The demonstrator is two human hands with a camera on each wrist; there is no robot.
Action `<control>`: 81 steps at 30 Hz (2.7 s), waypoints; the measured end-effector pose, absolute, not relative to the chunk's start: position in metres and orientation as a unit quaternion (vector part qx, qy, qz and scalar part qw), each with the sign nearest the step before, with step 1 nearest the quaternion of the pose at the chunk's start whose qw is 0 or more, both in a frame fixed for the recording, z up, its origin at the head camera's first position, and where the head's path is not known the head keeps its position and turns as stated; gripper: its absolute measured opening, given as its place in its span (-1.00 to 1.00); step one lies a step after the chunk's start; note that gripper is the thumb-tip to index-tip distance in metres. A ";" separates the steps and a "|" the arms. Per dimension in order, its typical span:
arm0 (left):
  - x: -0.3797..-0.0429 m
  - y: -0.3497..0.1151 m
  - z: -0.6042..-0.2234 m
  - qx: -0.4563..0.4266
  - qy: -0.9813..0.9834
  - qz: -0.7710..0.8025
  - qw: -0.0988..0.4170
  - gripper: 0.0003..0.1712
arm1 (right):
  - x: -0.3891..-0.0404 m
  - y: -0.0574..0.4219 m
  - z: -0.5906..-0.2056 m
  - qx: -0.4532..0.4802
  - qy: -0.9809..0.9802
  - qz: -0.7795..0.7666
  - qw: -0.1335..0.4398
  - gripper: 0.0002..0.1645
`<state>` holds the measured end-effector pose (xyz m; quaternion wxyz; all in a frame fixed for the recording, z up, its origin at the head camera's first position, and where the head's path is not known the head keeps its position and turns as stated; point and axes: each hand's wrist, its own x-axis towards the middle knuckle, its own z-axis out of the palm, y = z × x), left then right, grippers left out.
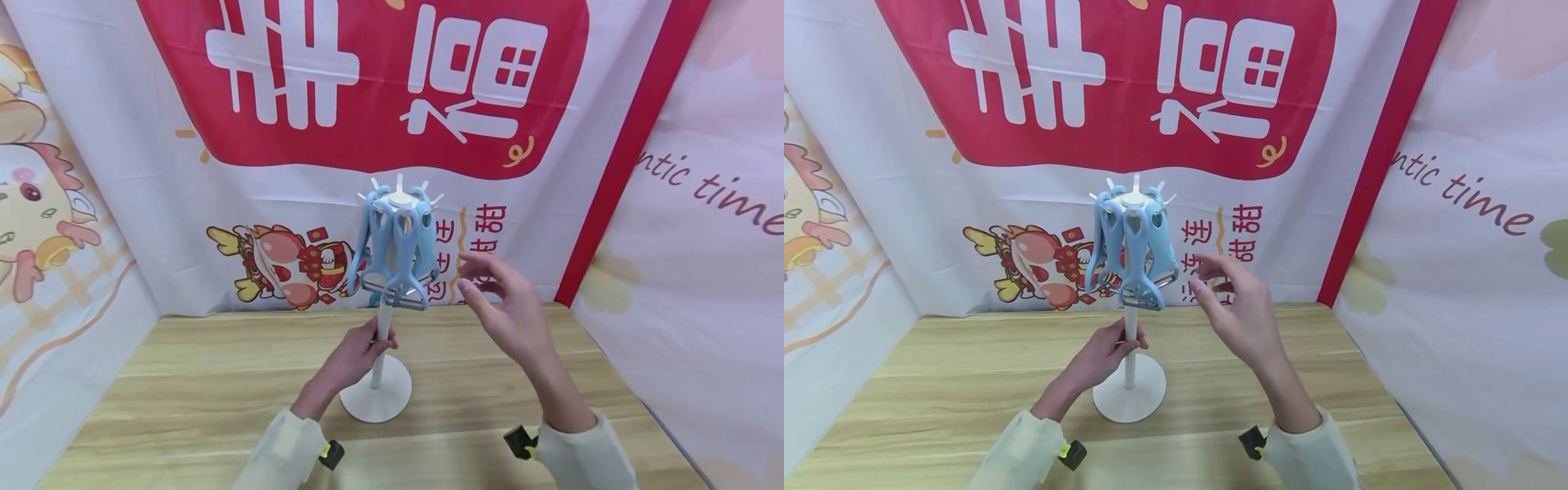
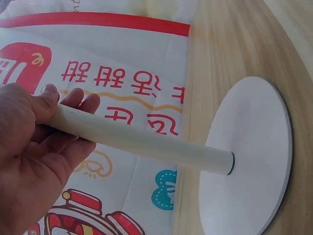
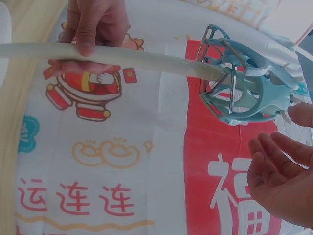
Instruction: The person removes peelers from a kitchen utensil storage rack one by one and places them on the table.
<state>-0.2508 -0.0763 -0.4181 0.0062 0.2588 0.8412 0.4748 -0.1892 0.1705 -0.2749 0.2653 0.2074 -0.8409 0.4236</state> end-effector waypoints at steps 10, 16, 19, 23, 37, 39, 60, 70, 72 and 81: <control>-0.252 -0.076 -0.418 0.258 0.858 0.444 0.005 -0.93 | -0.197 0.156 -0.239 0.236 -0.823 0.461 0.233 -0.44; -0.252 -0.075 -0.417 0.270 0.854 0.445 -0.007 -0.92 | -0.203 0.145 -0.231 0.212 -0.836 0.460 0.211 -0.40; -0.252 -0.076 -0.416 0.271 0.854 0.443 -0.009 -0.93 | -0.206 0.140 -0.230 0.198 -0.844 0.458 0.196 -0.41; -0.252 -0.076 -0.416 0.278 0.858 0.432 -0.018 -0.95 | -0.210 0.138 -0.232 0.187 -0.853 0.449 0.190 -0.43; -0.252 -0.075 -0.414 0.268 0.866 0.422 -0.015 -0.93 | -0.221 0.147 -0.231 0.238 -0.790 0.557 0.095 -0.64; -0.252 -0.075 -0.414 0.268 0.865 0.423 -0.013 -0.93 | -0.221 0.149 -0.230 0.240 -0.786 0.564 0.084 -0.64; -0.253 -0.073 -0.415 0.256 0.872 0.417 -0.007 -0.92 | -0.217 0.159 -0.217 0.238 -0.785 0.558 0.127 -0.69; -0.252 -0.075 -0.415 0.248 0.870 0.426 0.003 -0.91 | -0.210 0.167 -0.220 0.216 -0.795 0.551 0.136 -0.63; -0.252 -0.075 -0.414 0.248 0.869 0.428 0.002 -0.91 | -0.210 0.169 -0.222 0.214 -0.795 0.553 0.130 -0.63; -0.253 -0.073 -0.414 0.258 0.868 0.424 -0.002 -0.91 | -0.206 0.173 -0.227 0.191 -0.798 0.557 0.129 -0.62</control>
